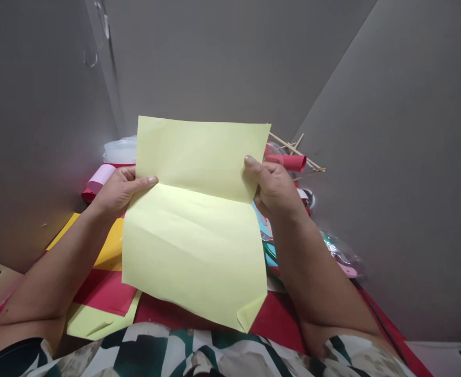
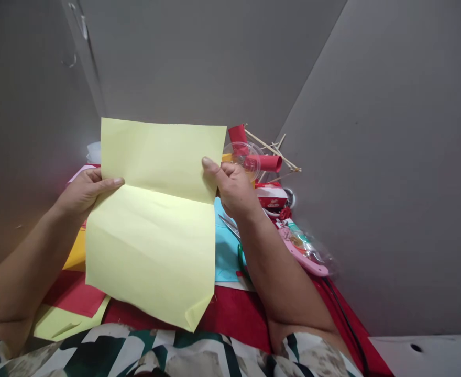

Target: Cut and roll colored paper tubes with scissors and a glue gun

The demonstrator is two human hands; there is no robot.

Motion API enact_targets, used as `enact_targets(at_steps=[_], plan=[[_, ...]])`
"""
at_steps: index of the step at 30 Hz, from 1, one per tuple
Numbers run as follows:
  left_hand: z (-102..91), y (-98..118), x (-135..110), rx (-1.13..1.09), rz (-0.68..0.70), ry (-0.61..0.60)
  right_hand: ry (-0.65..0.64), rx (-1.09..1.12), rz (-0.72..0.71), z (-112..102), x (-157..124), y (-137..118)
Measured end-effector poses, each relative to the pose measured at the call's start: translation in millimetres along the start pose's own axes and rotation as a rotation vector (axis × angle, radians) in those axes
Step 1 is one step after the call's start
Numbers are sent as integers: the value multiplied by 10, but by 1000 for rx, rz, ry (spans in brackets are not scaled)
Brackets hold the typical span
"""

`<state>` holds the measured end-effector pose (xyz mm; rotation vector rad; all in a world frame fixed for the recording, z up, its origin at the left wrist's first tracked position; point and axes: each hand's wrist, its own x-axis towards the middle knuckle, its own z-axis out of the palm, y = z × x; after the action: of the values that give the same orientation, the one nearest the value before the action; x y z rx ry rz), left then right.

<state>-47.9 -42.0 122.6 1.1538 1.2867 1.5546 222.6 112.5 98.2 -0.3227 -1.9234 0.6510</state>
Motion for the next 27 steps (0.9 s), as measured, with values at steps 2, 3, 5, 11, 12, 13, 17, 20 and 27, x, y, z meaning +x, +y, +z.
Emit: enact_targets(at_steps=[2,3,5,11,12,13,17,20,27], plan=[[0,3,1,7,2,8,-38,15,5,-7,-25,-34],[-1,-1,2,6,2,3,-53,27,8,-6,-38,-46],[-3,-12,3,-5,-2,-12,-60,55,12,1,-61,-52],[-2,-16,-4,-15,-6,-32,-20,72,26,42,-88,8],[-2,-12,-6,-18,-6,-33,-16,75,28,45,-88,15],[-2,-9,-8,-22,-6,-34,-9,81,28,45,-88,19],[-10,4,-17,-30,-4,-65,0,112,47,24,-83,17],[-35,20,-9,-19,1,-118,43,94,43,1,-72,12],[-122,-1,112,-99,55,-91,160,103,76,-125,8,24]])
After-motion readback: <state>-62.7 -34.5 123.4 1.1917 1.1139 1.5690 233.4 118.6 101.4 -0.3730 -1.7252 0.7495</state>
